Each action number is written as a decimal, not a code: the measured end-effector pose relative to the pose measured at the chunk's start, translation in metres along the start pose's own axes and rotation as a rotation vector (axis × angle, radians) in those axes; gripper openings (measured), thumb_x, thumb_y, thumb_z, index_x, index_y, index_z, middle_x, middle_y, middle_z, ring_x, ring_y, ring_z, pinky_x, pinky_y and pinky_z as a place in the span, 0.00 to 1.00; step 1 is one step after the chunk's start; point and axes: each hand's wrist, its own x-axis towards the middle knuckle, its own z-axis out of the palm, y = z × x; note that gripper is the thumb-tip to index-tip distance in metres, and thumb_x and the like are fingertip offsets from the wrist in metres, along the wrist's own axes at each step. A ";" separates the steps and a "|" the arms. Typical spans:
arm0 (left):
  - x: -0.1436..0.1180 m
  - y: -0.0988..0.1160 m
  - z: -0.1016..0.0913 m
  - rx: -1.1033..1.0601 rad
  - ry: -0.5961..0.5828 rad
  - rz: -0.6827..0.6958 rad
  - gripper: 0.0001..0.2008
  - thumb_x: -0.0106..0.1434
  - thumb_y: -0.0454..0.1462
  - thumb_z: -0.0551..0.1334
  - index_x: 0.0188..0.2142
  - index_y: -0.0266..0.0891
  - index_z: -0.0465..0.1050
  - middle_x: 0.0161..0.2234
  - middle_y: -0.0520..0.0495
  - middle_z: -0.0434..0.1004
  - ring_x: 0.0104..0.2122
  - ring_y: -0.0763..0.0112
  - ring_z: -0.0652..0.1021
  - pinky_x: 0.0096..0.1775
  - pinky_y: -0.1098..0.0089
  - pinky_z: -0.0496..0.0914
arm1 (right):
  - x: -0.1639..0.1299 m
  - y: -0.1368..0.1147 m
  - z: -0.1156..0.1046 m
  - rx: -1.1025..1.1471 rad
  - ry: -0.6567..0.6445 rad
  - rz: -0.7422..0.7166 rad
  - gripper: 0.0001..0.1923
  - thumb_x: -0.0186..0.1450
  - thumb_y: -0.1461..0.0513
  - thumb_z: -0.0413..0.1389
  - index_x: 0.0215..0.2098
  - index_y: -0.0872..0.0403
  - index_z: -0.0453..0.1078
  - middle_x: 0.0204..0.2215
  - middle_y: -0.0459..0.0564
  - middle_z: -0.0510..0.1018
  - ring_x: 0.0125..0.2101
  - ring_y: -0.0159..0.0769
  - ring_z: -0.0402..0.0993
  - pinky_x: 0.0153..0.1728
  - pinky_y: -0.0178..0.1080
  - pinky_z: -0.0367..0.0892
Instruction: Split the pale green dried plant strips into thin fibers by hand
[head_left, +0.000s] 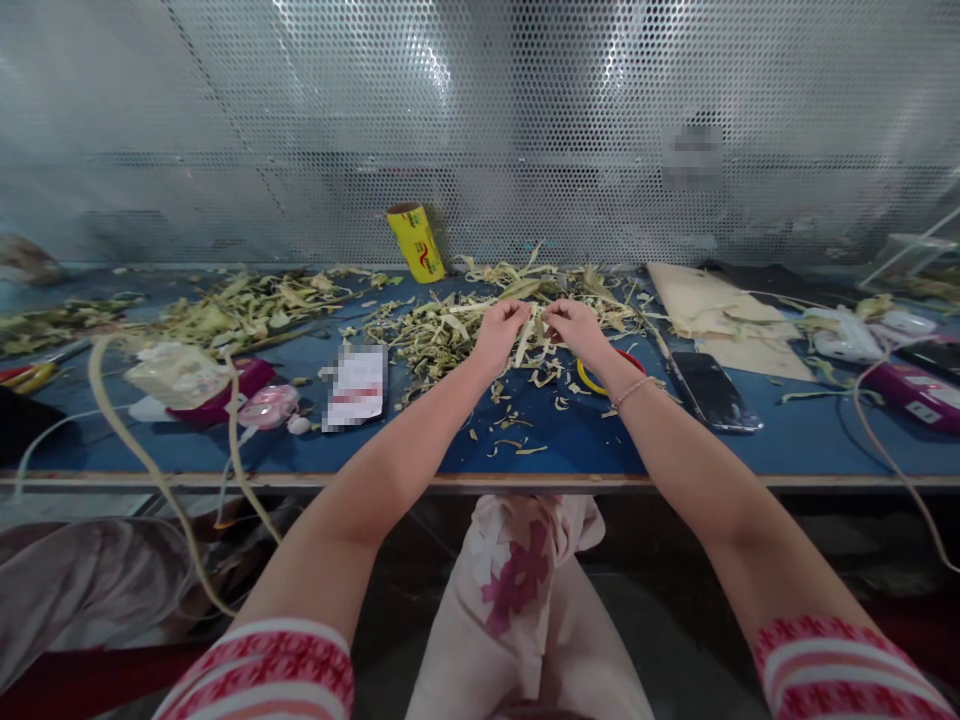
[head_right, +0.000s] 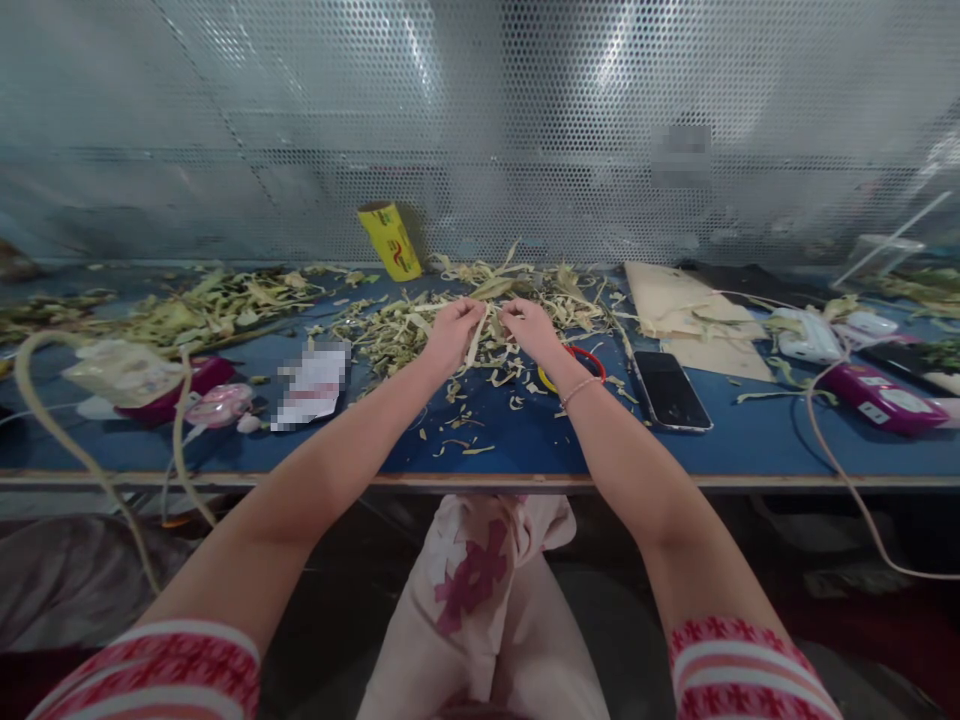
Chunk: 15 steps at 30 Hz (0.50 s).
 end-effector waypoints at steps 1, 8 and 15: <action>0.000 0.000 0.001 -0.044 -0.017 -0.026 0.11 0.61 0.40 0.62 0.25 0.39 0.65 0.20 0.54 0.63 0.21 0.77 0.65 0.29 0.70 0.64 | 0.001 0.001 0.000 -0.005 -0.006 0.002 0.05 0.57 0.63 0.56 0.24 0.53 0.66 0.19 0.41 0.68 0.21 0.30 0.69 0.24 0.34 0.64; -0.002 0.001 0.005 -0.115 -0.081 -0.035 0.15 0.60 0.44 0.64 0.24 0.39 0.63 0.22 0.53 0.65 0.23 0.77 0.68 0.29 0.72 0.69 | 0.004 0.005 0.000 0.001 0.015 0.021 0.05 0.56 0.64 0.53 0.22 0.53 0.66 0.14 0.40 0.66 0.18 0.28 0.61 0.22 0.32 0.58; -0.003 0.000 0.005 0.042 -0.103 0.014 0.17 0.58 0.49 0.64 0.25 0.38 0.66 0.21 0.52 0.68 0.23 0.76 0.69 0.29 0.70 0.67 | 0.002 0.006 0.003 0.020 0.013 0.062 0.06 0.54 0.66 0.52 0.20 0.52 0.64 0.13 0.40 0.65 0.17 0.29 0.62 0.23 0.33 0.60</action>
